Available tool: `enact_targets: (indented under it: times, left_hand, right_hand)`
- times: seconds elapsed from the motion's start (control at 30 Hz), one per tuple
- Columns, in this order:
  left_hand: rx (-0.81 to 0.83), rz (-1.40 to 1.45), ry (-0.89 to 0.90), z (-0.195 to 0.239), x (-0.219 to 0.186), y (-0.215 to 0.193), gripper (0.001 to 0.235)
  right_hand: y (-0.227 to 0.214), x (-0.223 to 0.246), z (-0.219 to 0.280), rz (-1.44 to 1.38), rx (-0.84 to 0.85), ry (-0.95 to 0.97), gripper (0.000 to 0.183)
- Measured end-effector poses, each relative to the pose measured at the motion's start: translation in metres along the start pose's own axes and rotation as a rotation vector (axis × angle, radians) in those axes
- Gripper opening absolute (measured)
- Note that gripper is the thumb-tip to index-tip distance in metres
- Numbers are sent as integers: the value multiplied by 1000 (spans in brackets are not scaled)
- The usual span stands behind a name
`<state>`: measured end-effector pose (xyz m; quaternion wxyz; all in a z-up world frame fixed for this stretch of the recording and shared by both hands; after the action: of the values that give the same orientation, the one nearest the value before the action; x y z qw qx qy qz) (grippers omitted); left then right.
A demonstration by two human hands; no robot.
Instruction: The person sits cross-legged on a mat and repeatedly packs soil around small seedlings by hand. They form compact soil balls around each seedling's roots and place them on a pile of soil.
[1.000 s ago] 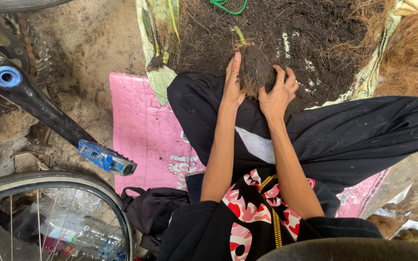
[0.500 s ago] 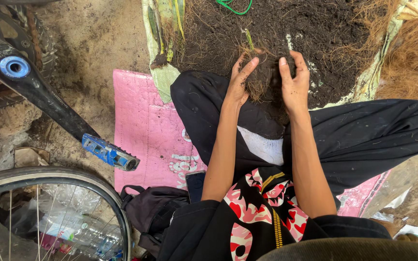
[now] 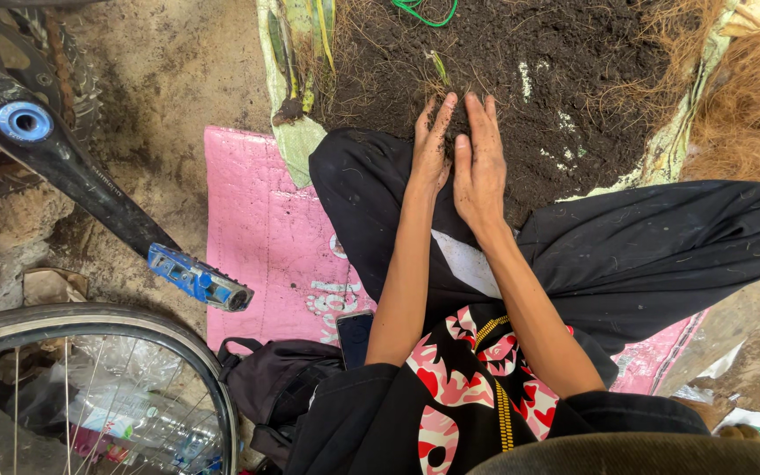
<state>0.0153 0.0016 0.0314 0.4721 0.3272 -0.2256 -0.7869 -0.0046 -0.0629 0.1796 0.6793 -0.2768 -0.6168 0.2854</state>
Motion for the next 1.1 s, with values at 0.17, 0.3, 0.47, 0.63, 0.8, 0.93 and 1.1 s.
enact_targets:
  times: [0.17,0.3,0.47,0.63,0.8,0.93,1.1]
  left_hand:
    - [202,42,8,8,-9,8,57]
    - [178,55,-30,8,-6,7,54]
    - [72,-15,-58,-1,4,-7,40]
    - [294,103,30,0,2,-8,28]
    - [304,214,7,5,-3,-6,24]
    - [98,197,-13,7,0,-4,24]
    - [153,224,89,0,-3,-6,25]
  right_hand:
    - [-9,-5,-17,-60,-7,16,50]
    - [-10,-4,-31,-111,20,52,47]
    - [-2,4,-48,-70,-56,80,44]
    - [7,20,-53,56,-124,74,39]
    - [5,24,-70,59,-99,36,38]
    - [3,11,-75,-48,116,121,44]
    - [19,-17,-52,-209,69,207,58]
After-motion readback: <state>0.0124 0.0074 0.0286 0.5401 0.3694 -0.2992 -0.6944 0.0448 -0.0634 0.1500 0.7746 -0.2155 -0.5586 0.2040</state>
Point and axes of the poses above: each hand's wrist, its own z-axis away from the middle knuckle, its own y-axis out of the palm, x = y × z, the point moved 2 cm from there along -z, towards the middle knuckle, and after that the axes turned 8 degrees about z, right-handed, at the moved point
